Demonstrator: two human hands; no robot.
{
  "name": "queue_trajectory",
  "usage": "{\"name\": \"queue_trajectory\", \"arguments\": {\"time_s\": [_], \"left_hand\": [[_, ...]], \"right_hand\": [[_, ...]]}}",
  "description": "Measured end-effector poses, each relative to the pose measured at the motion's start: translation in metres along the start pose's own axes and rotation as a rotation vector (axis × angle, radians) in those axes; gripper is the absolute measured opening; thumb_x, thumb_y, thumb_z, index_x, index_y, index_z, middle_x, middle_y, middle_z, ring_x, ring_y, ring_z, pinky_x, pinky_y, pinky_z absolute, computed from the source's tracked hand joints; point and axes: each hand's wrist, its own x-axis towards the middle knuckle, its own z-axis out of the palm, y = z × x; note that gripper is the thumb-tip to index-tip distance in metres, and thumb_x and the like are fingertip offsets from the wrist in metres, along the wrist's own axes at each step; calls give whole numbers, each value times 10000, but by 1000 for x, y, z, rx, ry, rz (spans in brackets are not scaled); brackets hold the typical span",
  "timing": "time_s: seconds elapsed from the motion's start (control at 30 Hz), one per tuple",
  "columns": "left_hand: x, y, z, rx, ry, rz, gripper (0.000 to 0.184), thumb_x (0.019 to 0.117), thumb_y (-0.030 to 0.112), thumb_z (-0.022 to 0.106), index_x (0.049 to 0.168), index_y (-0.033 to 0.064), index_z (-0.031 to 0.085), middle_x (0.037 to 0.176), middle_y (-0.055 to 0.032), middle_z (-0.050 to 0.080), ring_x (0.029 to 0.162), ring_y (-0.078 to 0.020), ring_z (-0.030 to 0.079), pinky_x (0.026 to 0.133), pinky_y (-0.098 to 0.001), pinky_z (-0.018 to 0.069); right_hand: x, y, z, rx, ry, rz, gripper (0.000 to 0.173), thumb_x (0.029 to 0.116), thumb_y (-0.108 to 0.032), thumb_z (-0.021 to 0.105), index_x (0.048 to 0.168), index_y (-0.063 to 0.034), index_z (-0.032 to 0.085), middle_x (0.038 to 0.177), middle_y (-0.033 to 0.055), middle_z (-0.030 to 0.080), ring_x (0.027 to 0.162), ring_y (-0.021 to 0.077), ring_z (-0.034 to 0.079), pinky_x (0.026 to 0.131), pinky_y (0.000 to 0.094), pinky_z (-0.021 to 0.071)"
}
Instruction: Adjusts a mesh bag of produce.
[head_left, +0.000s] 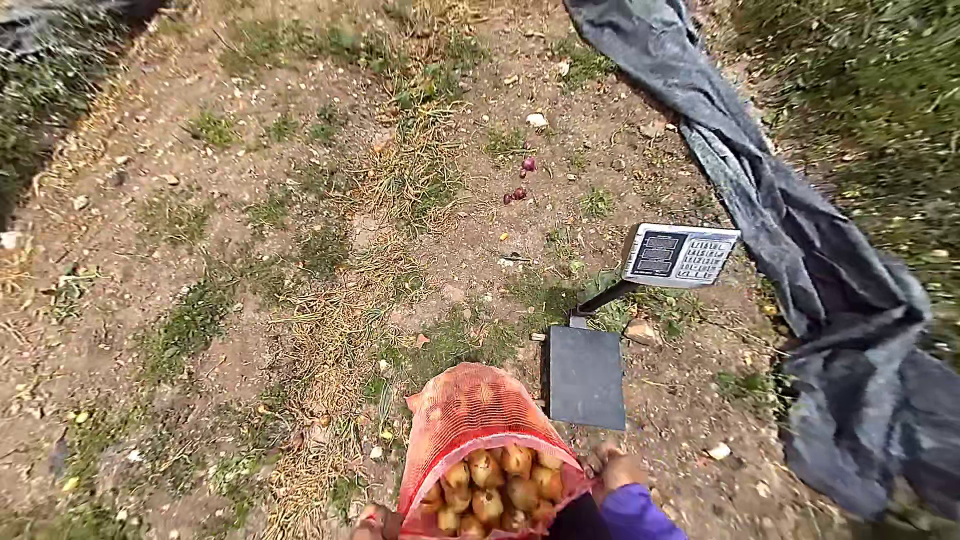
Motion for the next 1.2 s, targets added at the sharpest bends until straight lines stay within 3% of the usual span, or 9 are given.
{"name": "queue_trajectory", "arguments": {"time_s": [0.27, 0.6, 0.7, 0.77, 0.87, 0.93, 1.03, 1.1, 1.2], "left_hand": [[101, 25, 67, 11, 204, 55, 399, 1092, 133, 261, 733, 124, 437, 478, 31, 401, 390, -109, 416, 431, -292, 439], [105, 27, 37, 1344, -185, 23, 250, 938, -28, 604, 1179, -47, 665, 1274, -298, 641, 1238, -446, 602, 1072, -586, 461], [76, 40, 24, 1444, -363, 45, 373, 1011, 59, 554, 1377, -12, 575, 1199, -284, 689, 1110, -436, 686, 1015, -591, 516], [50, 45, 8, 1257, -495, 221, 291, 1013, 91, 532, 1237, -37, 666, 910, -192, 724, 809, -301, 710, 829, -481, 584], [-16, 73, 26, 833, -760, 516, 260, 1044, 200, 528, 1059, 16, 712, 675, 21, 648, 570, -23, 589, 582, -230, 537], [-56, 88, 40, 767, -836, 602, 324, 1088, 317, 512, 1037, 64, 708, 692, -5, 654, 584, -22, 592, 587, -219, 535], [-57, 99, 32, 683, -677, 571, 165, 1065, 291, 578, 1079, 165, 684, 697, 33, 666, 533, -8, 576, 508, -174, 496], [-42, 94, 29, 627, -553, 528, 148, 1035, 257, 623, 1169, 195, 628, 753, 55, 712, 552, -8, 616, 494, -164, 509], [9, 31, 57, 889, -597, 614, 608, 984, 454, 634, 1383, 0, 571, 1261, -64, 710, 1151, -135, 673, 986, -326, 561]], "right_hand": [[21, -11, 63, -151, -97, -151, 352, 981, -9, 342, 667, -144, 425, 494, -36, 433, 430, 103, 437, 451, 301, 415], [49, 3, 67, -442, -140, -166, 277, 956, 100, 426, 736, -40, 520, 592, 13, 521, 520, 117, 510, 533, 305, 469], [53, 7, 56, -658, -322, -232, 213, 866, 126, 486, 727, -18, 560, 609, 19, 566, 551, 113, 538, 564, 309, 478], [48, 5, 56, -944, -584, -290, 110, 849, 57, 576, 908, 22, 662, 821, 107, 673, 765, 208, 642, 741, 409, 533], [0, 10, 96, -1210, -1102, -608, 615, 843, -196, 772, 1422, -84, 600, 1425, 171, 597, 1357, 334, 539, 1149, 509, 441], [-44, 40, 127, -1084, -1406, -853, 753, 845, -419, 808, 1495, -146, 545, 1540, 173, 497, 1488, 356, 393, 1229, 520, 354], [-70, 74, 155, -839, -1764, -836, 437, 1003, -403, 654, 1264, -54, 688, 1344, 177, 656, 1396, 344, 513, 1235, 507, 344], [-60, 64, 148, -918, -1767, -629, 444, 1073, -348, 523, 988, 48, 705, 1002, 202, 717, 1069, 327, 683, 1022, 488, 505], [-7, -8, 96, -816, -1383, -101, 400, 1018, -320, 488, 726, -74, 606, 615, 20, 558, 616, 143, 589, 682, 352, 527]]}}
